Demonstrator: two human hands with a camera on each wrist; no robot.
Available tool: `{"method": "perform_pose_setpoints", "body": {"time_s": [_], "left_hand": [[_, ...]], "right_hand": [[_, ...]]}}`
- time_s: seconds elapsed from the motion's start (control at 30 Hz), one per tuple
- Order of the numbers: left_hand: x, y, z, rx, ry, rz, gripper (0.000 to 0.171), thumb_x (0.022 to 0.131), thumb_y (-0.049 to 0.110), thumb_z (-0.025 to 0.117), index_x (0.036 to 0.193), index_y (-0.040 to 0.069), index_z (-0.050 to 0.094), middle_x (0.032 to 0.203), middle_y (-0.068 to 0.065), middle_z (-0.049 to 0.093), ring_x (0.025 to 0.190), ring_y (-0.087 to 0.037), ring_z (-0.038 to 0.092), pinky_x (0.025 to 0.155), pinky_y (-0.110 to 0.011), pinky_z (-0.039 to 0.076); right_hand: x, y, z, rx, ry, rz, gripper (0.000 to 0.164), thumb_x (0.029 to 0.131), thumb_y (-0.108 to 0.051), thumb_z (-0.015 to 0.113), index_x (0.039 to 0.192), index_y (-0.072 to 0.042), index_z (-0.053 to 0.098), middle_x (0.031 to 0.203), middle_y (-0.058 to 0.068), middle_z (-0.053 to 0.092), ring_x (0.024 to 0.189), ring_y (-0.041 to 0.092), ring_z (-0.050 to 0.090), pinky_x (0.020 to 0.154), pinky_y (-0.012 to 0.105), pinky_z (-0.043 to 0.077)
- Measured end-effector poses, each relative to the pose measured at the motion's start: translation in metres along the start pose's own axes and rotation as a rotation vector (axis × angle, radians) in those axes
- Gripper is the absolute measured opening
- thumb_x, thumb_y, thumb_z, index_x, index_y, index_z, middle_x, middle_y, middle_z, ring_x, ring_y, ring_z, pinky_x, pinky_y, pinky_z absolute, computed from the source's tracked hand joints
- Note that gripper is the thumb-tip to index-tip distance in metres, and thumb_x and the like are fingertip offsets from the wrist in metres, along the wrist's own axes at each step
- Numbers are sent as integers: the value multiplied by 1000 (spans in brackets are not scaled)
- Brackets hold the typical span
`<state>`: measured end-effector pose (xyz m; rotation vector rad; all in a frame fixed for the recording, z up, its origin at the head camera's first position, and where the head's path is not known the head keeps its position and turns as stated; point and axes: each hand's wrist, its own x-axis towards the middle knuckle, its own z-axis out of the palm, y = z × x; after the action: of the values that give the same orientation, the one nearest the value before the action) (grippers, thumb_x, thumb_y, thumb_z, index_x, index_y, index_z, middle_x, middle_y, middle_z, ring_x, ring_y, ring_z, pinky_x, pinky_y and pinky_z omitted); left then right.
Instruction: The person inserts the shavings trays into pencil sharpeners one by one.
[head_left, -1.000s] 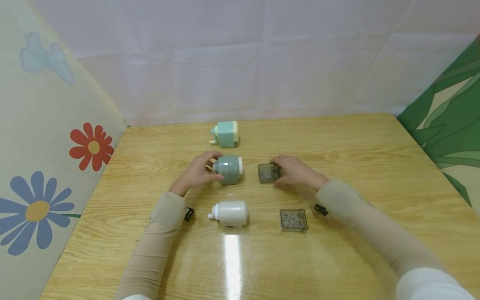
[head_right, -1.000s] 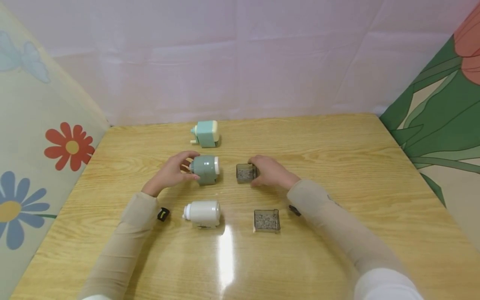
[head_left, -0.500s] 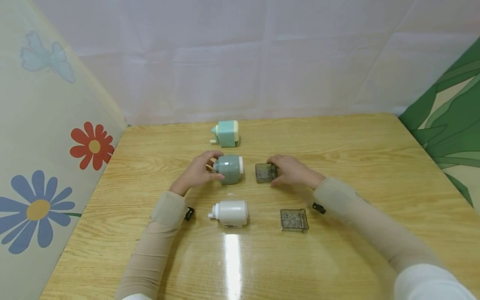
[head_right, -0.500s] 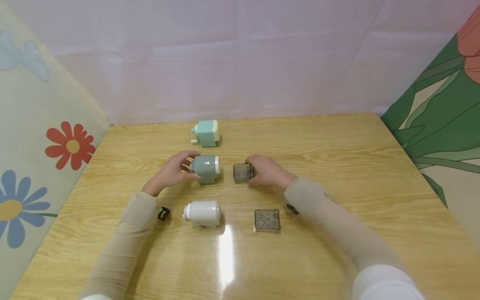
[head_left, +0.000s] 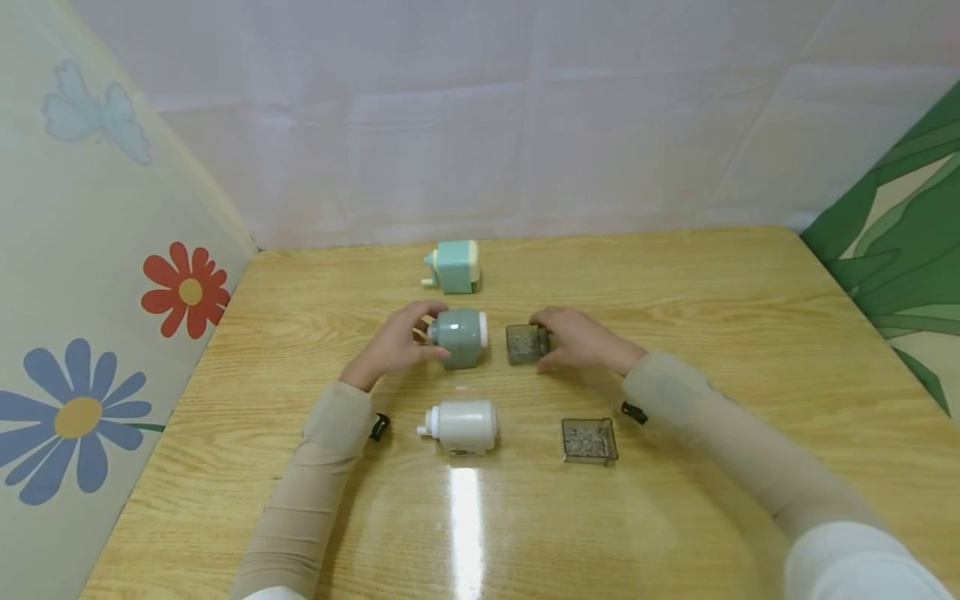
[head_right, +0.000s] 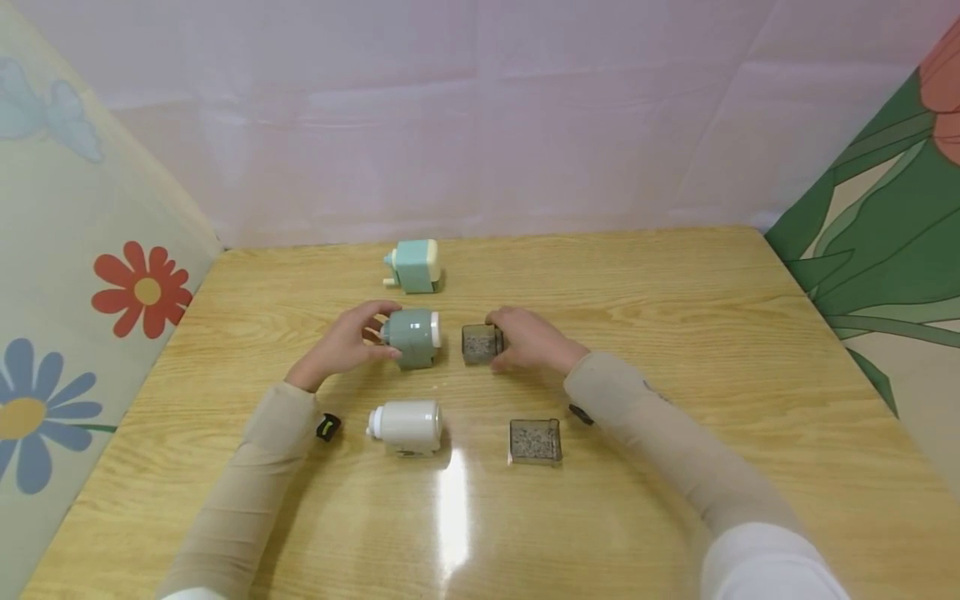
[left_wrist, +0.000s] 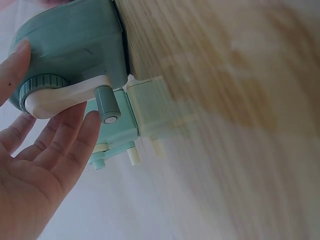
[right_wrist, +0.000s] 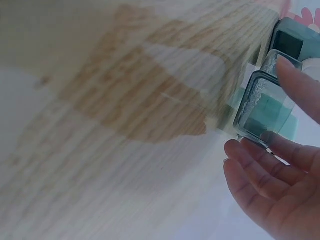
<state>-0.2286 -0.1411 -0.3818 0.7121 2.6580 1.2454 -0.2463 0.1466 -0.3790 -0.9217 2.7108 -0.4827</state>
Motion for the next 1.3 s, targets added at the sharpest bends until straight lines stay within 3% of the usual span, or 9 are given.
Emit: {"method": "perform_pose_setpoints", "body": {"time_s": [1.3], "left_hand": [[1, -2, 0, -9, -2, -5, 60, 74, 10, 76, 126, 3, 47, 117, -14, 52, 91, -26, 55, 75, -36, 51]], "right_hand": [[17, -15, 4, -41, -43, -57, 73, 71, -29, 78, 125, 8, 46, 125, 23, 50, 113, 35, 47, 98, 45, 36]]}}
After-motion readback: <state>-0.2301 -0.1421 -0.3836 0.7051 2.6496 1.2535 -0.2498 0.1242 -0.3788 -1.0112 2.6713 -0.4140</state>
